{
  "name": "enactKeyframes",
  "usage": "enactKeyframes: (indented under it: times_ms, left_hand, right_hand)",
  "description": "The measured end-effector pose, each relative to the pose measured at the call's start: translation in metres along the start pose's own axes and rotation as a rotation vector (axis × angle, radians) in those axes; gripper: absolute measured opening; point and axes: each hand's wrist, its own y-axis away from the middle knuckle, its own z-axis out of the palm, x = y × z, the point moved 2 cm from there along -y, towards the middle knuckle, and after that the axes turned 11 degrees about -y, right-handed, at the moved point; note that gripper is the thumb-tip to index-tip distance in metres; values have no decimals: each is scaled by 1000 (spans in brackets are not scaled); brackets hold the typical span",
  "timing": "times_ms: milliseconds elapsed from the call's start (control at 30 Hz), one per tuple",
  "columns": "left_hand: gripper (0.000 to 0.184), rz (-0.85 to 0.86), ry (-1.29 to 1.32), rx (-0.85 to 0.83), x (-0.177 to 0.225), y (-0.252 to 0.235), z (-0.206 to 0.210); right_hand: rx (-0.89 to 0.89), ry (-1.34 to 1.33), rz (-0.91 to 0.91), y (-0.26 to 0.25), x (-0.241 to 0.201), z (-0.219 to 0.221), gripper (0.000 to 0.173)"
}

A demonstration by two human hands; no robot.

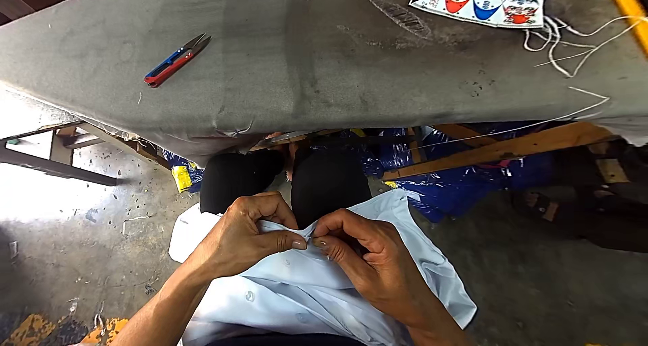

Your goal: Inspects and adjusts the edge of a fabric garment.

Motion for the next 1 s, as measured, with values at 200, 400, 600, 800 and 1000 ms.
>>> enactKeyframes:
  times_ms: [200, 400, 600, 800, 1000]
  left_hand:
    - [16, 10, 17, 1, -1, 0, 0]
    - [16, 10, 11, 7, 0, 2, -1]
    - [17, 15, 5, -8, 0, 2, -1]
    - [17, 17, -3, -10, 1, 2, -2]
    - [16, 21, -8, -8, 2, 2, -1]
  right_hand:
    - [-6, 7, 4, 1, 0, -1, 13]
    - [-22, 65, 4, 2, -1, -1, 14]
    - [-19, 58, 17, 0, -1, 1, 12]
    - [-14, 3, 7, 0, 0, -1, 12]
    - [-23, -31, 1, -1, 0, -1, 11]
